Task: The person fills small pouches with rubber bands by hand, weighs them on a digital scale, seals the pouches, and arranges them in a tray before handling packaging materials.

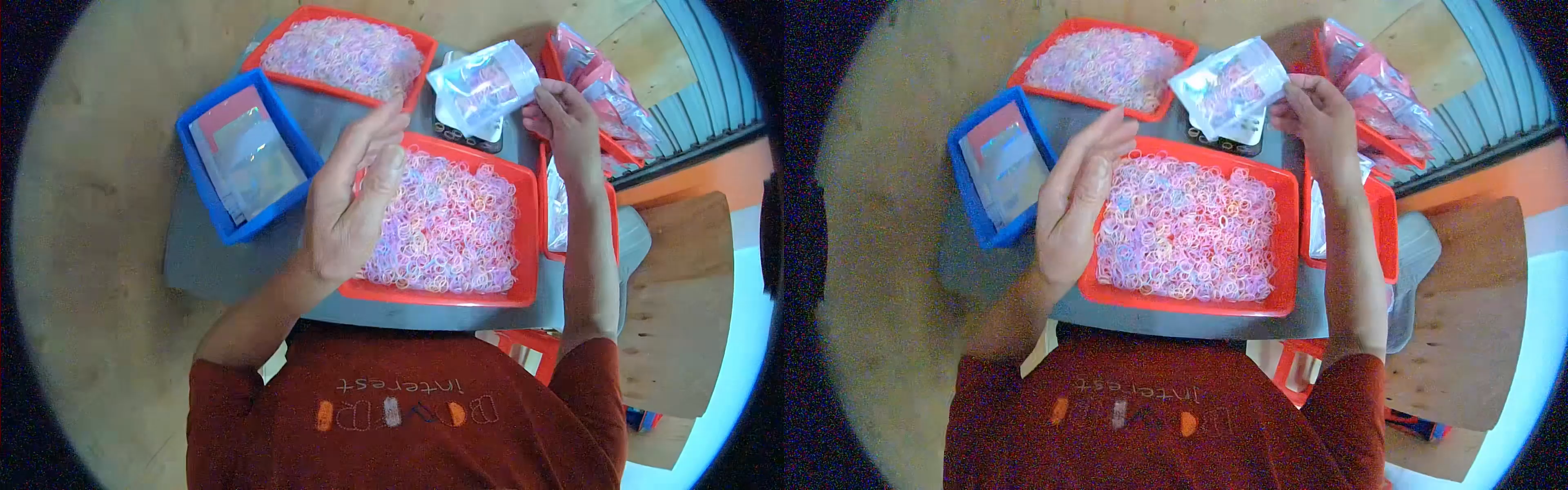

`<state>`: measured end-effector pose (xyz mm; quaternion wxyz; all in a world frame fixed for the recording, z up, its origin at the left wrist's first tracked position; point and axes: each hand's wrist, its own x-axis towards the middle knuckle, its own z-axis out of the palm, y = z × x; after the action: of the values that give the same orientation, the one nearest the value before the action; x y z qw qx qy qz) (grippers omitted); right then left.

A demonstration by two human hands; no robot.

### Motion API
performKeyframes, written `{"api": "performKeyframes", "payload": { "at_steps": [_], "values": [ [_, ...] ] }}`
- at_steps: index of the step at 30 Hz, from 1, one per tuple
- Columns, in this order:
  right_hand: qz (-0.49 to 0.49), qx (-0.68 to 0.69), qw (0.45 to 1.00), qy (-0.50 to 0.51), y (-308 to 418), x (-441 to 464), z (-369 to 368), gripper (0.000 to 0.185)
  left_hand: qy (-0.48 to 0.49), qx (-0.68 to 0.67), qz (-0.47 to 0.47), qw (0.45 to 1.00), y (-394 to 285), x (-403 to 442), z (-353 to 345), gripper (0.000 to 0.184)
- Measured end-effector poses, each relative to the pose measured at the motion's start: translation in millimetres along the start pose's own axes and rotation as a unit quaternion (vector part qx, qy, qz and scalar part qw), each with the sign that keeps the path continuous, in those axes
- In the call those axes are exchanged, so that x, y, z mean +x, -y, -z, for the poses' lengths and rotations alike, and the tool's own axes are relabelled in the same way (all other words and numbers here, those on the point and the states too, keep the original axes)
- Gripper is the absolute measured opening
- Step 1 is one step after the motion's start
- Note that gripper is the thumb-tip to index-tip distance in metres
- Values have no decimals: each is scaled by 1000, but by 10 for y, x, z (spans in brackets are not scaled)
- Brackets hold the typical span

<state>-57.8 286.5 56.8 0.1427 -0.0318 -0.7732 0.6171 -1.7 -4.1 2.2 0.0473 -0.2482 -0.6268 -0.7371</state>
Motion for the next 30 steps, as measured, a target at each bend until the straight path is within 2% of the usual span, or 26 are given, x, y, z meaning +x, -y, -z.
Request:
{"api": "performKeyframes", "payload": {
  "at_steps": [5, 9, 15, 21, 24, 30],
  "values": [
    [-80, 115, 990, -5, -492, 427, 129, 24, 2, 35, 8, 999, -54, -13, 16, 50],
    [-105, 123, 987, -18, -681, 496, 137, 31, 10, 45, 1, 999, -22, -25, 27, 49],
    [-169, 92, 981, -29, -572, 352, 127, 65, -6, 31, -10, 999, -8, -40, 5, 45],
    [-161, 76, 984, -17, -616, 357, 160, 76, 13, 50, -15, 999, 29, -40, 21, 49],
    [-172, 33, 984, -32, -565, 377, 126, 72, 10, 57, -13, 998, 19, -33, 29, 48],
    [-169, -6, 985, 23, -782, 551, 171, 34, 7, 71, -12, 997, 40, -26, 25, 45]
  ]
}}
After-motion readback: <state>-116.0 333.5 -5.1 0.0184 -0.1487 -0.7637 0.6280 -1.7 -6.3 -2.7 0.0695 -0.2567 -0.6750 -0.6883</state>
